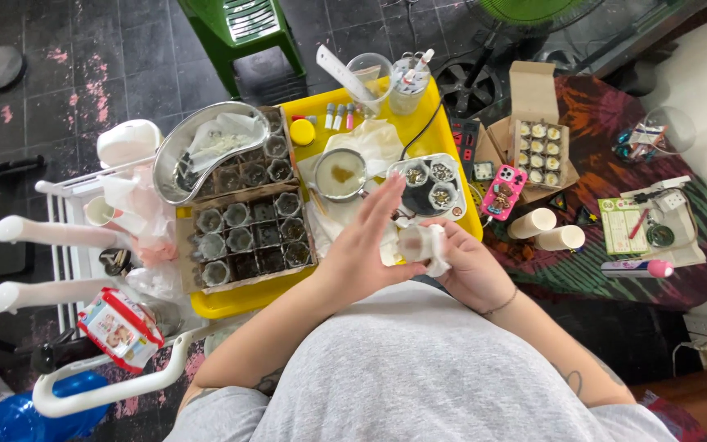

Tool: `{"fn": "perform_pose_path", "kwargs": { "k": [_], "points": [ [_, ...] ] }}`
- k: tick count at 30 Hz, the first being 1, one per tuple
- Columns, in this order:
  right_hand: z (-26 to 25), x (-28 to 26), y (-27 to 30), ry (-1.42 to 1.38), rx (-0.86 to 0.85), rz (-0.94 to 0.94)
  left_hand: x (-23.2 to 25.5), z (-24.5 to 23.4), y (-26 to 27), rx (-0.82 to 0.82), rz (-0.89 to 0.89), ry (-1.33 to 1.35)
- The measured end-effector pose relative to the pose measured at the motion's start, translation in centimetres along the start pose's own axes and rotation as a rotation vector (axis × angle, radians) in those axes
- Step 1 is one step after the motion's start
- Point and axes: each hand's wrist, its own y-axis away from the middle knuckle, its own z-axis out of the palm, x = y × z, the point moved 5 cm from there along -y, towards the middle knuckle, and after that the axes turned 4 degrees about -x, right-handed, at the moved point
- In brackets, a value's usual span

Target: Placing decorative elements like dried flowers into a candle jar using chopsticks.

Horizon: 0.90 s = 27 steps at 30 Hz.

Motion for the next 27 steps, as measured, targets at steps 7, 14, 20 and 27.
{"fn": "perform_pose_path", "kwargs": {
  "k": [7, 14, 20, 27],
  "points": [
    [-1.2, 0.5, 0.0, 0.025, 0.025, -0.025, -1.9, 2.8, -0.1, -0.108, -0.179, 0.157],
    [-2.5, 0.6, 1.0, -0.058, 0.013, -0.047, -2.6, 3.8, -0.1, -0.094, -0.195, 0.212],
    [-4.5, 0.0, 3.1, 0.082, 0.178, -0.081, -4.2, 5.4, -1.0, -0.12, -0.204, 0.17],
    [-9.3, -0.3, 6.0, 0.06, 0.424, -0.12, -8.1, 7.6, -3.0, -0.144, -0.072, -0.264]
  ]
}}
